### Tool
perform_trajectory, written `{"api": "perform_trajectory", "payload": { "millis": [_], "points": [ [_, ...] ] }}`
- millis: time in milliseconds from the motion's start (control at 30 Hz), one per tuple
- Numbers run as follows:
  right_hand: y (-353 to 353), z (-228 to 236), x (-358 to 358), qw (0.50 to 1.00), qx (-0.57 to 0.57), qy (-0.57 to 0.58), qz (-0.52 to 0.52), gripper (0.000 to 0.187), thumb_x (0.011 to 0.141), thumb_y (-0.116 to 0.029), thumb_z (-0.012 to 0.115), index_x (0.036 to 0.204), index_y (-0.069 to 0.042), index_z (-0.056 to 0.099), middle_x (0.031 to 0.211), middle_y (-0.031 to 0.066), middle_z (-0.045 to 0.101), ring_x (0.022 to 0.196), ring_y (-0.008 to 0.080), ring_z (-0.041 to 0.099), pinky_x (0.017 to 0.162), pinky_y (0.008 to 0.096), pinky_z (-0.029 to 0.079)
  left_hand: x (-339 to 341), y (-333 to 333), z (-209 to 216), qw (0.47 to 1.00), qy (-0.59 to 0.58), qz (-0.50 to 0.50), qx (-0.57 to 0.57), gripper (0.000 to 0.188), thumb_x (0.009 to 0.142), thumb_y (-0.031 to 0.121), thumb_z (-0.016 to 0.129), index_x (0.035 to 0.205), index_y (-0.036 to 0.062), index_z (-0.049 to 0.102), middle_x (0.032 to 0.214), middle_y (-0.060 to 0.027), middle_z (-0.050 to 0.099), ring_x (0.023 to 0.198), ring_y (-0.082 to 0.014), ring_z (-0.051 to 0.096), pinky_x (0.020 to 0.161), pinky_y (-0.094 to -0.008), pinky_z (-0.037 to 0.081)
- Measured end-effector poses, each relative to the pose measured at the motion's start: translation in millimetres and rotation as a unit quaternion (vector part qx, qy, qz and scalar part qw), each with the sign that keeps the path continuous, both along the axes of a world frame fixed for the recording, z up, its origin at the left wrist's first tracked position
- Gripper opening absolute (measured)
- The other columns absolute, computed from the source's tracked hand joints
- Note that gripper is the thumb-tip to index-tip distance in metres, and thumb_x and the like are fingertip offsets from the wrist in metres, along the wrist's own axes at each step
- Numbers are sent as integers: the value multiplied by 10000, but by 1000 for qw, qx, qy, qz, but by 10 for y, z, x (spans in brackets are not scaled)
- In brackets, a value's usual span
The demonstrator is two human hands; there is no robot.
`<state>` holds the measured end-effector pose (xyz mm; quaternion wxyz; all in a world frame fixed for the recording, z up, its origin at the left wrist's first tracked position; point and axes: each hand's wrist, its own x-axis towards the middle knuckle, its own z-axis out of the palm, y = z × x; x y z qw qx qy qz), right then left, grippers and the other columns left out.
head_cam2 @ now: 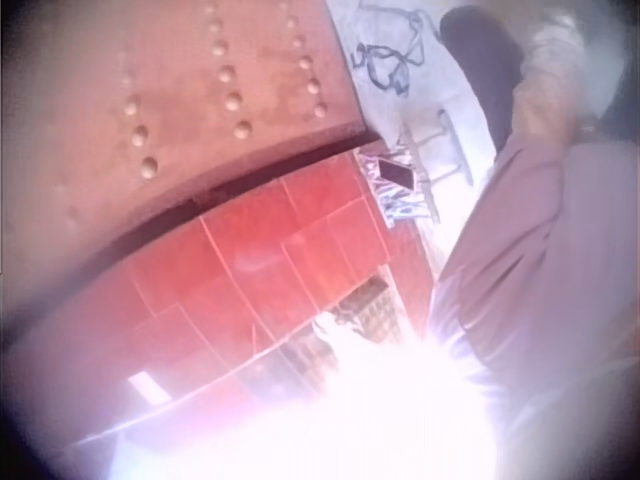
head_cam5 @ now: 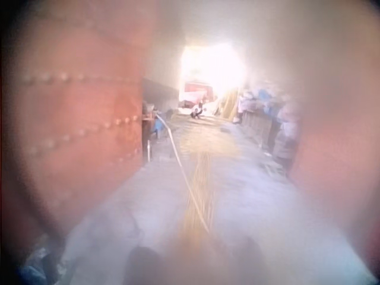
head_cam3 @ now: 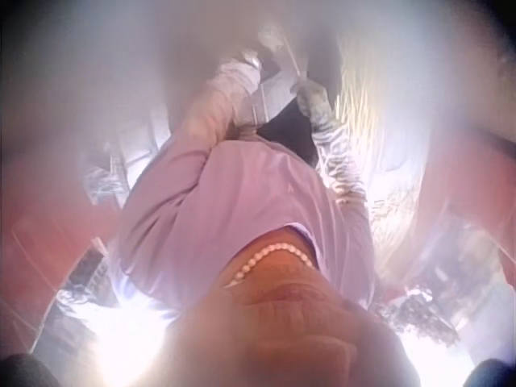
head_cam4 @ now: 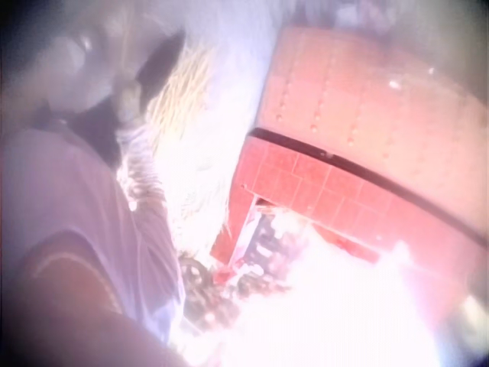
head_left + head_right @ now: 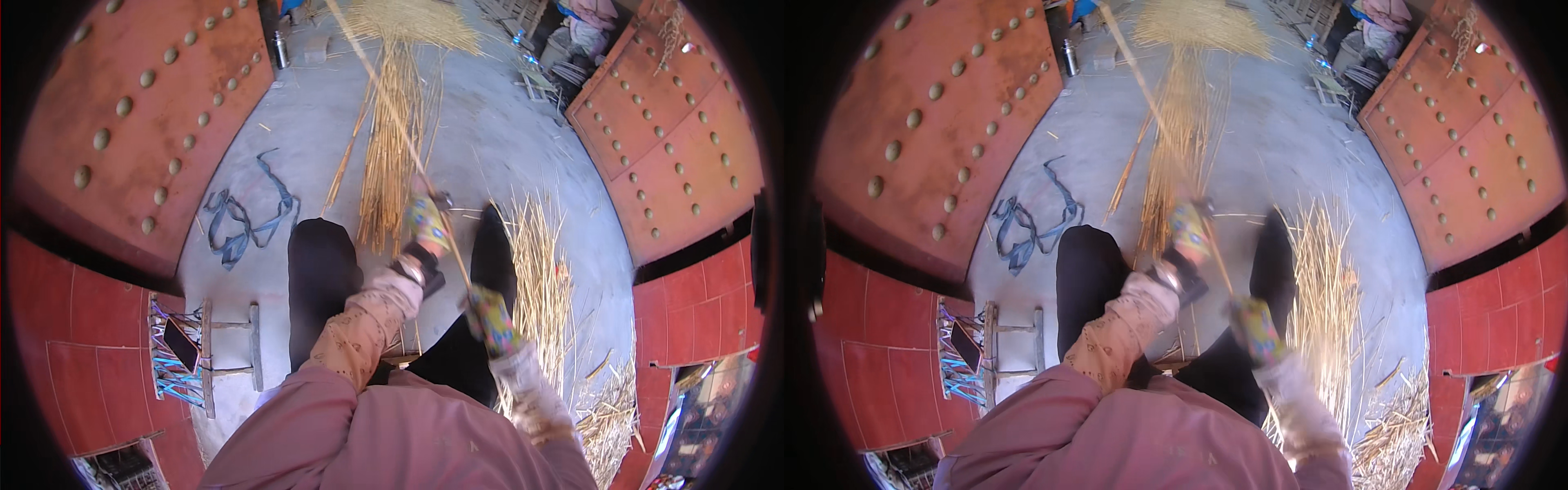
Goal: Shaving long bamboo poles into thin strips using a fixed-blade shaping tool.
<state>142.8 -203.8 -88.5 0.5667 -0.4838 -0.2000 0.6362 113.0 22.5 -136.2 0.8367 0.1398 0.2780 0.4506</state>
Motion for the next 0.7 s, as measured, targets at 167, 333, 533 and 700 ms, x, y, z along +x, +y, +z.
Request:
{"api": "perform_trajectory", "payload": {
  "millis": [167, 333, 533, 700],
  "points": [
    [-1672, 277, -126, 955, -295, 26, 20, 230, 877, -212, 547, 839, 10, 589, 519, 5, 455, 388, 64, 379, 352, 214, 241, -484, 753, 221, 995, 16, 67, -69, 410, 819, 578, 528, 743, 178, 480, 591, 18, 465, 464, -114, 461, 384, -238, 350],
    [-1236, 592, -253, 956, -281, -66, 53, 217, 905, -195, 487, 946, -10, 592, 500, -31, 403, 384, 68, 345, 353, 206, 253, -327, -115, 241, 998, 27, 16, -54, 442, 802, 594, 539, 725, 163, 479, 580, 8, 471, 432, -125, 454, 363, -244, 340],
    [144, 259, -267, 997, -56, -61, 7, 284, 930, -328, 465, 869, -58, 530, 566, -32, 418, 398, 60, 356, 349, 202, 298, -225, -523, 171, 988, 83, -22, -131, 484, 778, 623, 547, 683, 157, 460, 525, 4, 449, 376, -146, 450, 335, -274, 353],
    [-515, 314, -298, 992, -116, 4, -41, 208, 916, -262, 494, 841, -70, 519, 641, -14, 466, 400, 44, 345, 348, 190, 285, -219, -303, 73, 993, 29, -75, -84, 393, 821, 566, 531, 845, 173, 520, 707, 7, 530, 540, -127, 485, 475, -263, 414]
  ]
}}
